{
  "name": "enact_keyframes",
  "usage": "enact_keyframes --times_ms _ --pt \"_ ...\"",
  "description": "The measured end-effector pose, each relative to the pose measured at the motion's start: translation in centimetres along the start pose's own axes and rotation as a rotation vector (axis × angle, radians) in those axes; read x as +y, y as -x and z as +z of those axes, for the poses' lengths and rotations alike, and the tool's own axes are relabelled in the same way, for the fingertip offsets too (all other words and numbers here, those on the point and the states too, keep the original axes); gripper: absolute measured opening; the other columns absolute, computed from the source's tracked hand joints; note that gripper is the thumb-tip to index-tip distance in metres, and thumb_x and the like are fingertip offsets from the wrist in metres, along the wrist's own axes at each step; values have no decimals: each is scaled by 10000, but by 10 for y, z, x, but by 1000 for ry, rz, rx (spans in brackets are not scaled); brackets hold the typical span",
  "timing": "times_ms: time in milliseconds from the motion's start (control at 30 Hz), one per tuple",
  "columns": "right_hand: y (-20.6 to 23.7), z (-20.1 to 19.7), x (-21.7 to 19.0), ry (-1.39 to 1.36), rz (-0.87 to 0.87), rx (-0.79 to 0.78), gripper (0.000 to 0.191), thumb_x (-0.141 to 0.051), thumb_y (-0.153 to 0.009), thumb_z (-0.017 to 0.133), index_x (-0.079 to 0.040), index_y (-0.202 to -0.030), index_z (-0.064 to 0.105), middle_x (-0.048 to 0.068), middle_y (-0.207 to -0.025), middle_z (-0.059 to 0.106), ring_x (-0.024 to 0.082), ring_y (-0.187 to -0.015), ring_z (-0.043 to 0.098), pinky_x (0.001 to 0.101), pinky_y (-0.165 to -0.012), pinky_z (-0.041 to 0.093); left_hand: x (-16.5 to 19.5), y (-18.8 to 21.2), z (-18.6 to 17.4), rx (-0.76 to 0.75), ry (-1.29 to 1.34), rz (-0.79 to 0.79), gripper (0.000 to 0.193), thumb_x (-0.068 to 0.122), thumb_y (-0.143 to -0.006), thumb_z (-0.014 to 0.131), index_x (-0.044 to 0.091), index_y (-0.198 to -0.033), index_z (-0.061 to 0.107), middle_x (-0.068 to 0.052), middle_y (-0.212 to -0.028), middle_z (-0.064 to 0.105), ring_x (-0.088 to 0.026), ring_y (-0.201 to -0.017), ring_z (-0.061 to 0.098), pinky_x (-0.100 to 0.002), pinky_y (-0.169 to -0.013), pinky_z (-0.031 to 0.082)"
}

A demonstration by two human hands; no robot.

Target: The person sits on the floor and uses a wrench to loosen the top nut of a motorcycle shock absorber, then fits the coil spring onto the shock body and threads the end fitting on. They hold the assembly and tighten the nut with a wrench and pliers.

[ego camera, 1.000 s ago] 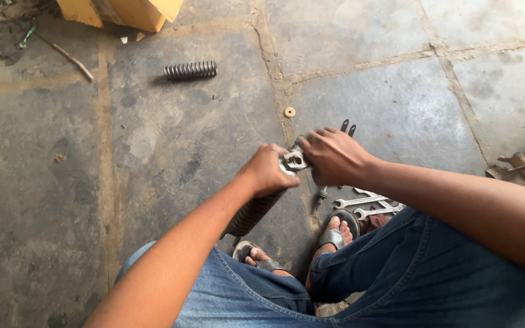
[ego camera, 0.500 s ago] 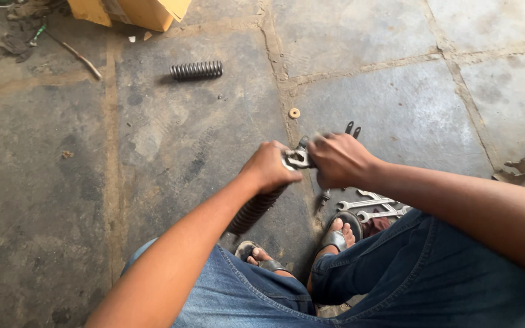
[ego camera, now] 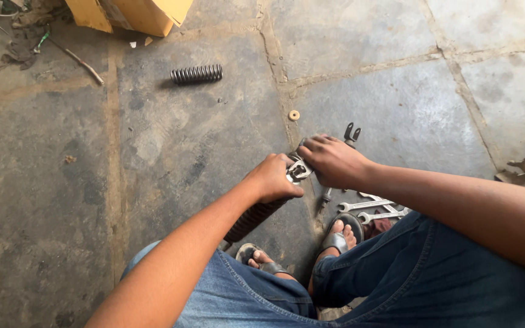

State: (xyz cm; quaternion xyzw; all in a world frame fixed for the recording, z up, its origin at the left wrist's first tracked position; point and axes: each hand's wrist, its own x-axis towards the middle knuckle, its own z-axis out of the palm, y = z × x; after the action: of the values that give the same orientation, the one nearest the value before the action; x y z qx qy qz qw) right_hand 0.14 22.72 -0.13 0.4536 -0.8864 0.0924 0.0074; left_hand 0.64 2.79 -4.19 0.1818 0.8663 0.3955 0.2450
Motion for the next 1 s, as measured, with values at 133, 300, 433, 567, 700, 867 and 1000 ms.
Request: enact_keyframes --times_ms 133,300,433,567,700,867,1000 --pt "7 -15 -26 -84 539 -683 293 -215 -767 676 -15 -980 658 159 -793 701 338 -720 709 448 -674 595 -10 0 -2 146 113 33 430 332 -529 858 26 -806 734 -146 -799 771 -246 -718 767 -344 -679 613" --pt "19 -11 -34 -103 447 -444 340 -202 -679 727 -11 -948 641 189 -785 688 380 -720 683 473 -660 563 -9 6 -5 63 22 77 386 339 -584 813 37 -818 758 -141 -792 781 -234 -714 770 -347 -694 607" --pt "7 -1 -11 -269 84 89 429 -49 -618 609 21 -1042 617 199 -851 692 418 -771 684 499 -662 552 6 6 -7 74 1 153 406 341 -575 825 34 -834 762 -156 -808 769 -248 -719 755 -353 -701 602" --pt "0 -6 -7 -67 96 -11 382 -104 -616 640 -11 -986 638 173 -781 689 375 -736 695 485 -738 570 13 7 -8 72 11 -1 403 348 -564 815 25 -796 752 -157 -795 778 -253 -718 758 -362 -697 605" --pt "16 -12 -33 -17 538 -544 251 -208 -723 684 -9 -875 700 147 -699 668 329 -661 693 469 -694 607 11 12 -7 132 23 -41 414 373 -560 815 27 -778 752 -165 -810 777 -262 -731 763 -362 -714 618" --pt "22 -10 -31 2 401 -359 409 -199 -613 721 2 -956 622 173 -681 687 367 -655 682 492 -753 543 18 16 -4 109 -87 -12 391 383 -585 804 54 -794 767 -162 -807 774 -268 -738 758 -366 -736 614" --pt "3 -9 -14 -5 91 31 387 -134 -582 655 10 -941 632 152 -682 685 340 -656 677 520 -756 534 25 12 -7 8 -64 -59 342 368 -609 757 70 -777 767 -126 -777 791 -240 -693 769 -362 -687 626"
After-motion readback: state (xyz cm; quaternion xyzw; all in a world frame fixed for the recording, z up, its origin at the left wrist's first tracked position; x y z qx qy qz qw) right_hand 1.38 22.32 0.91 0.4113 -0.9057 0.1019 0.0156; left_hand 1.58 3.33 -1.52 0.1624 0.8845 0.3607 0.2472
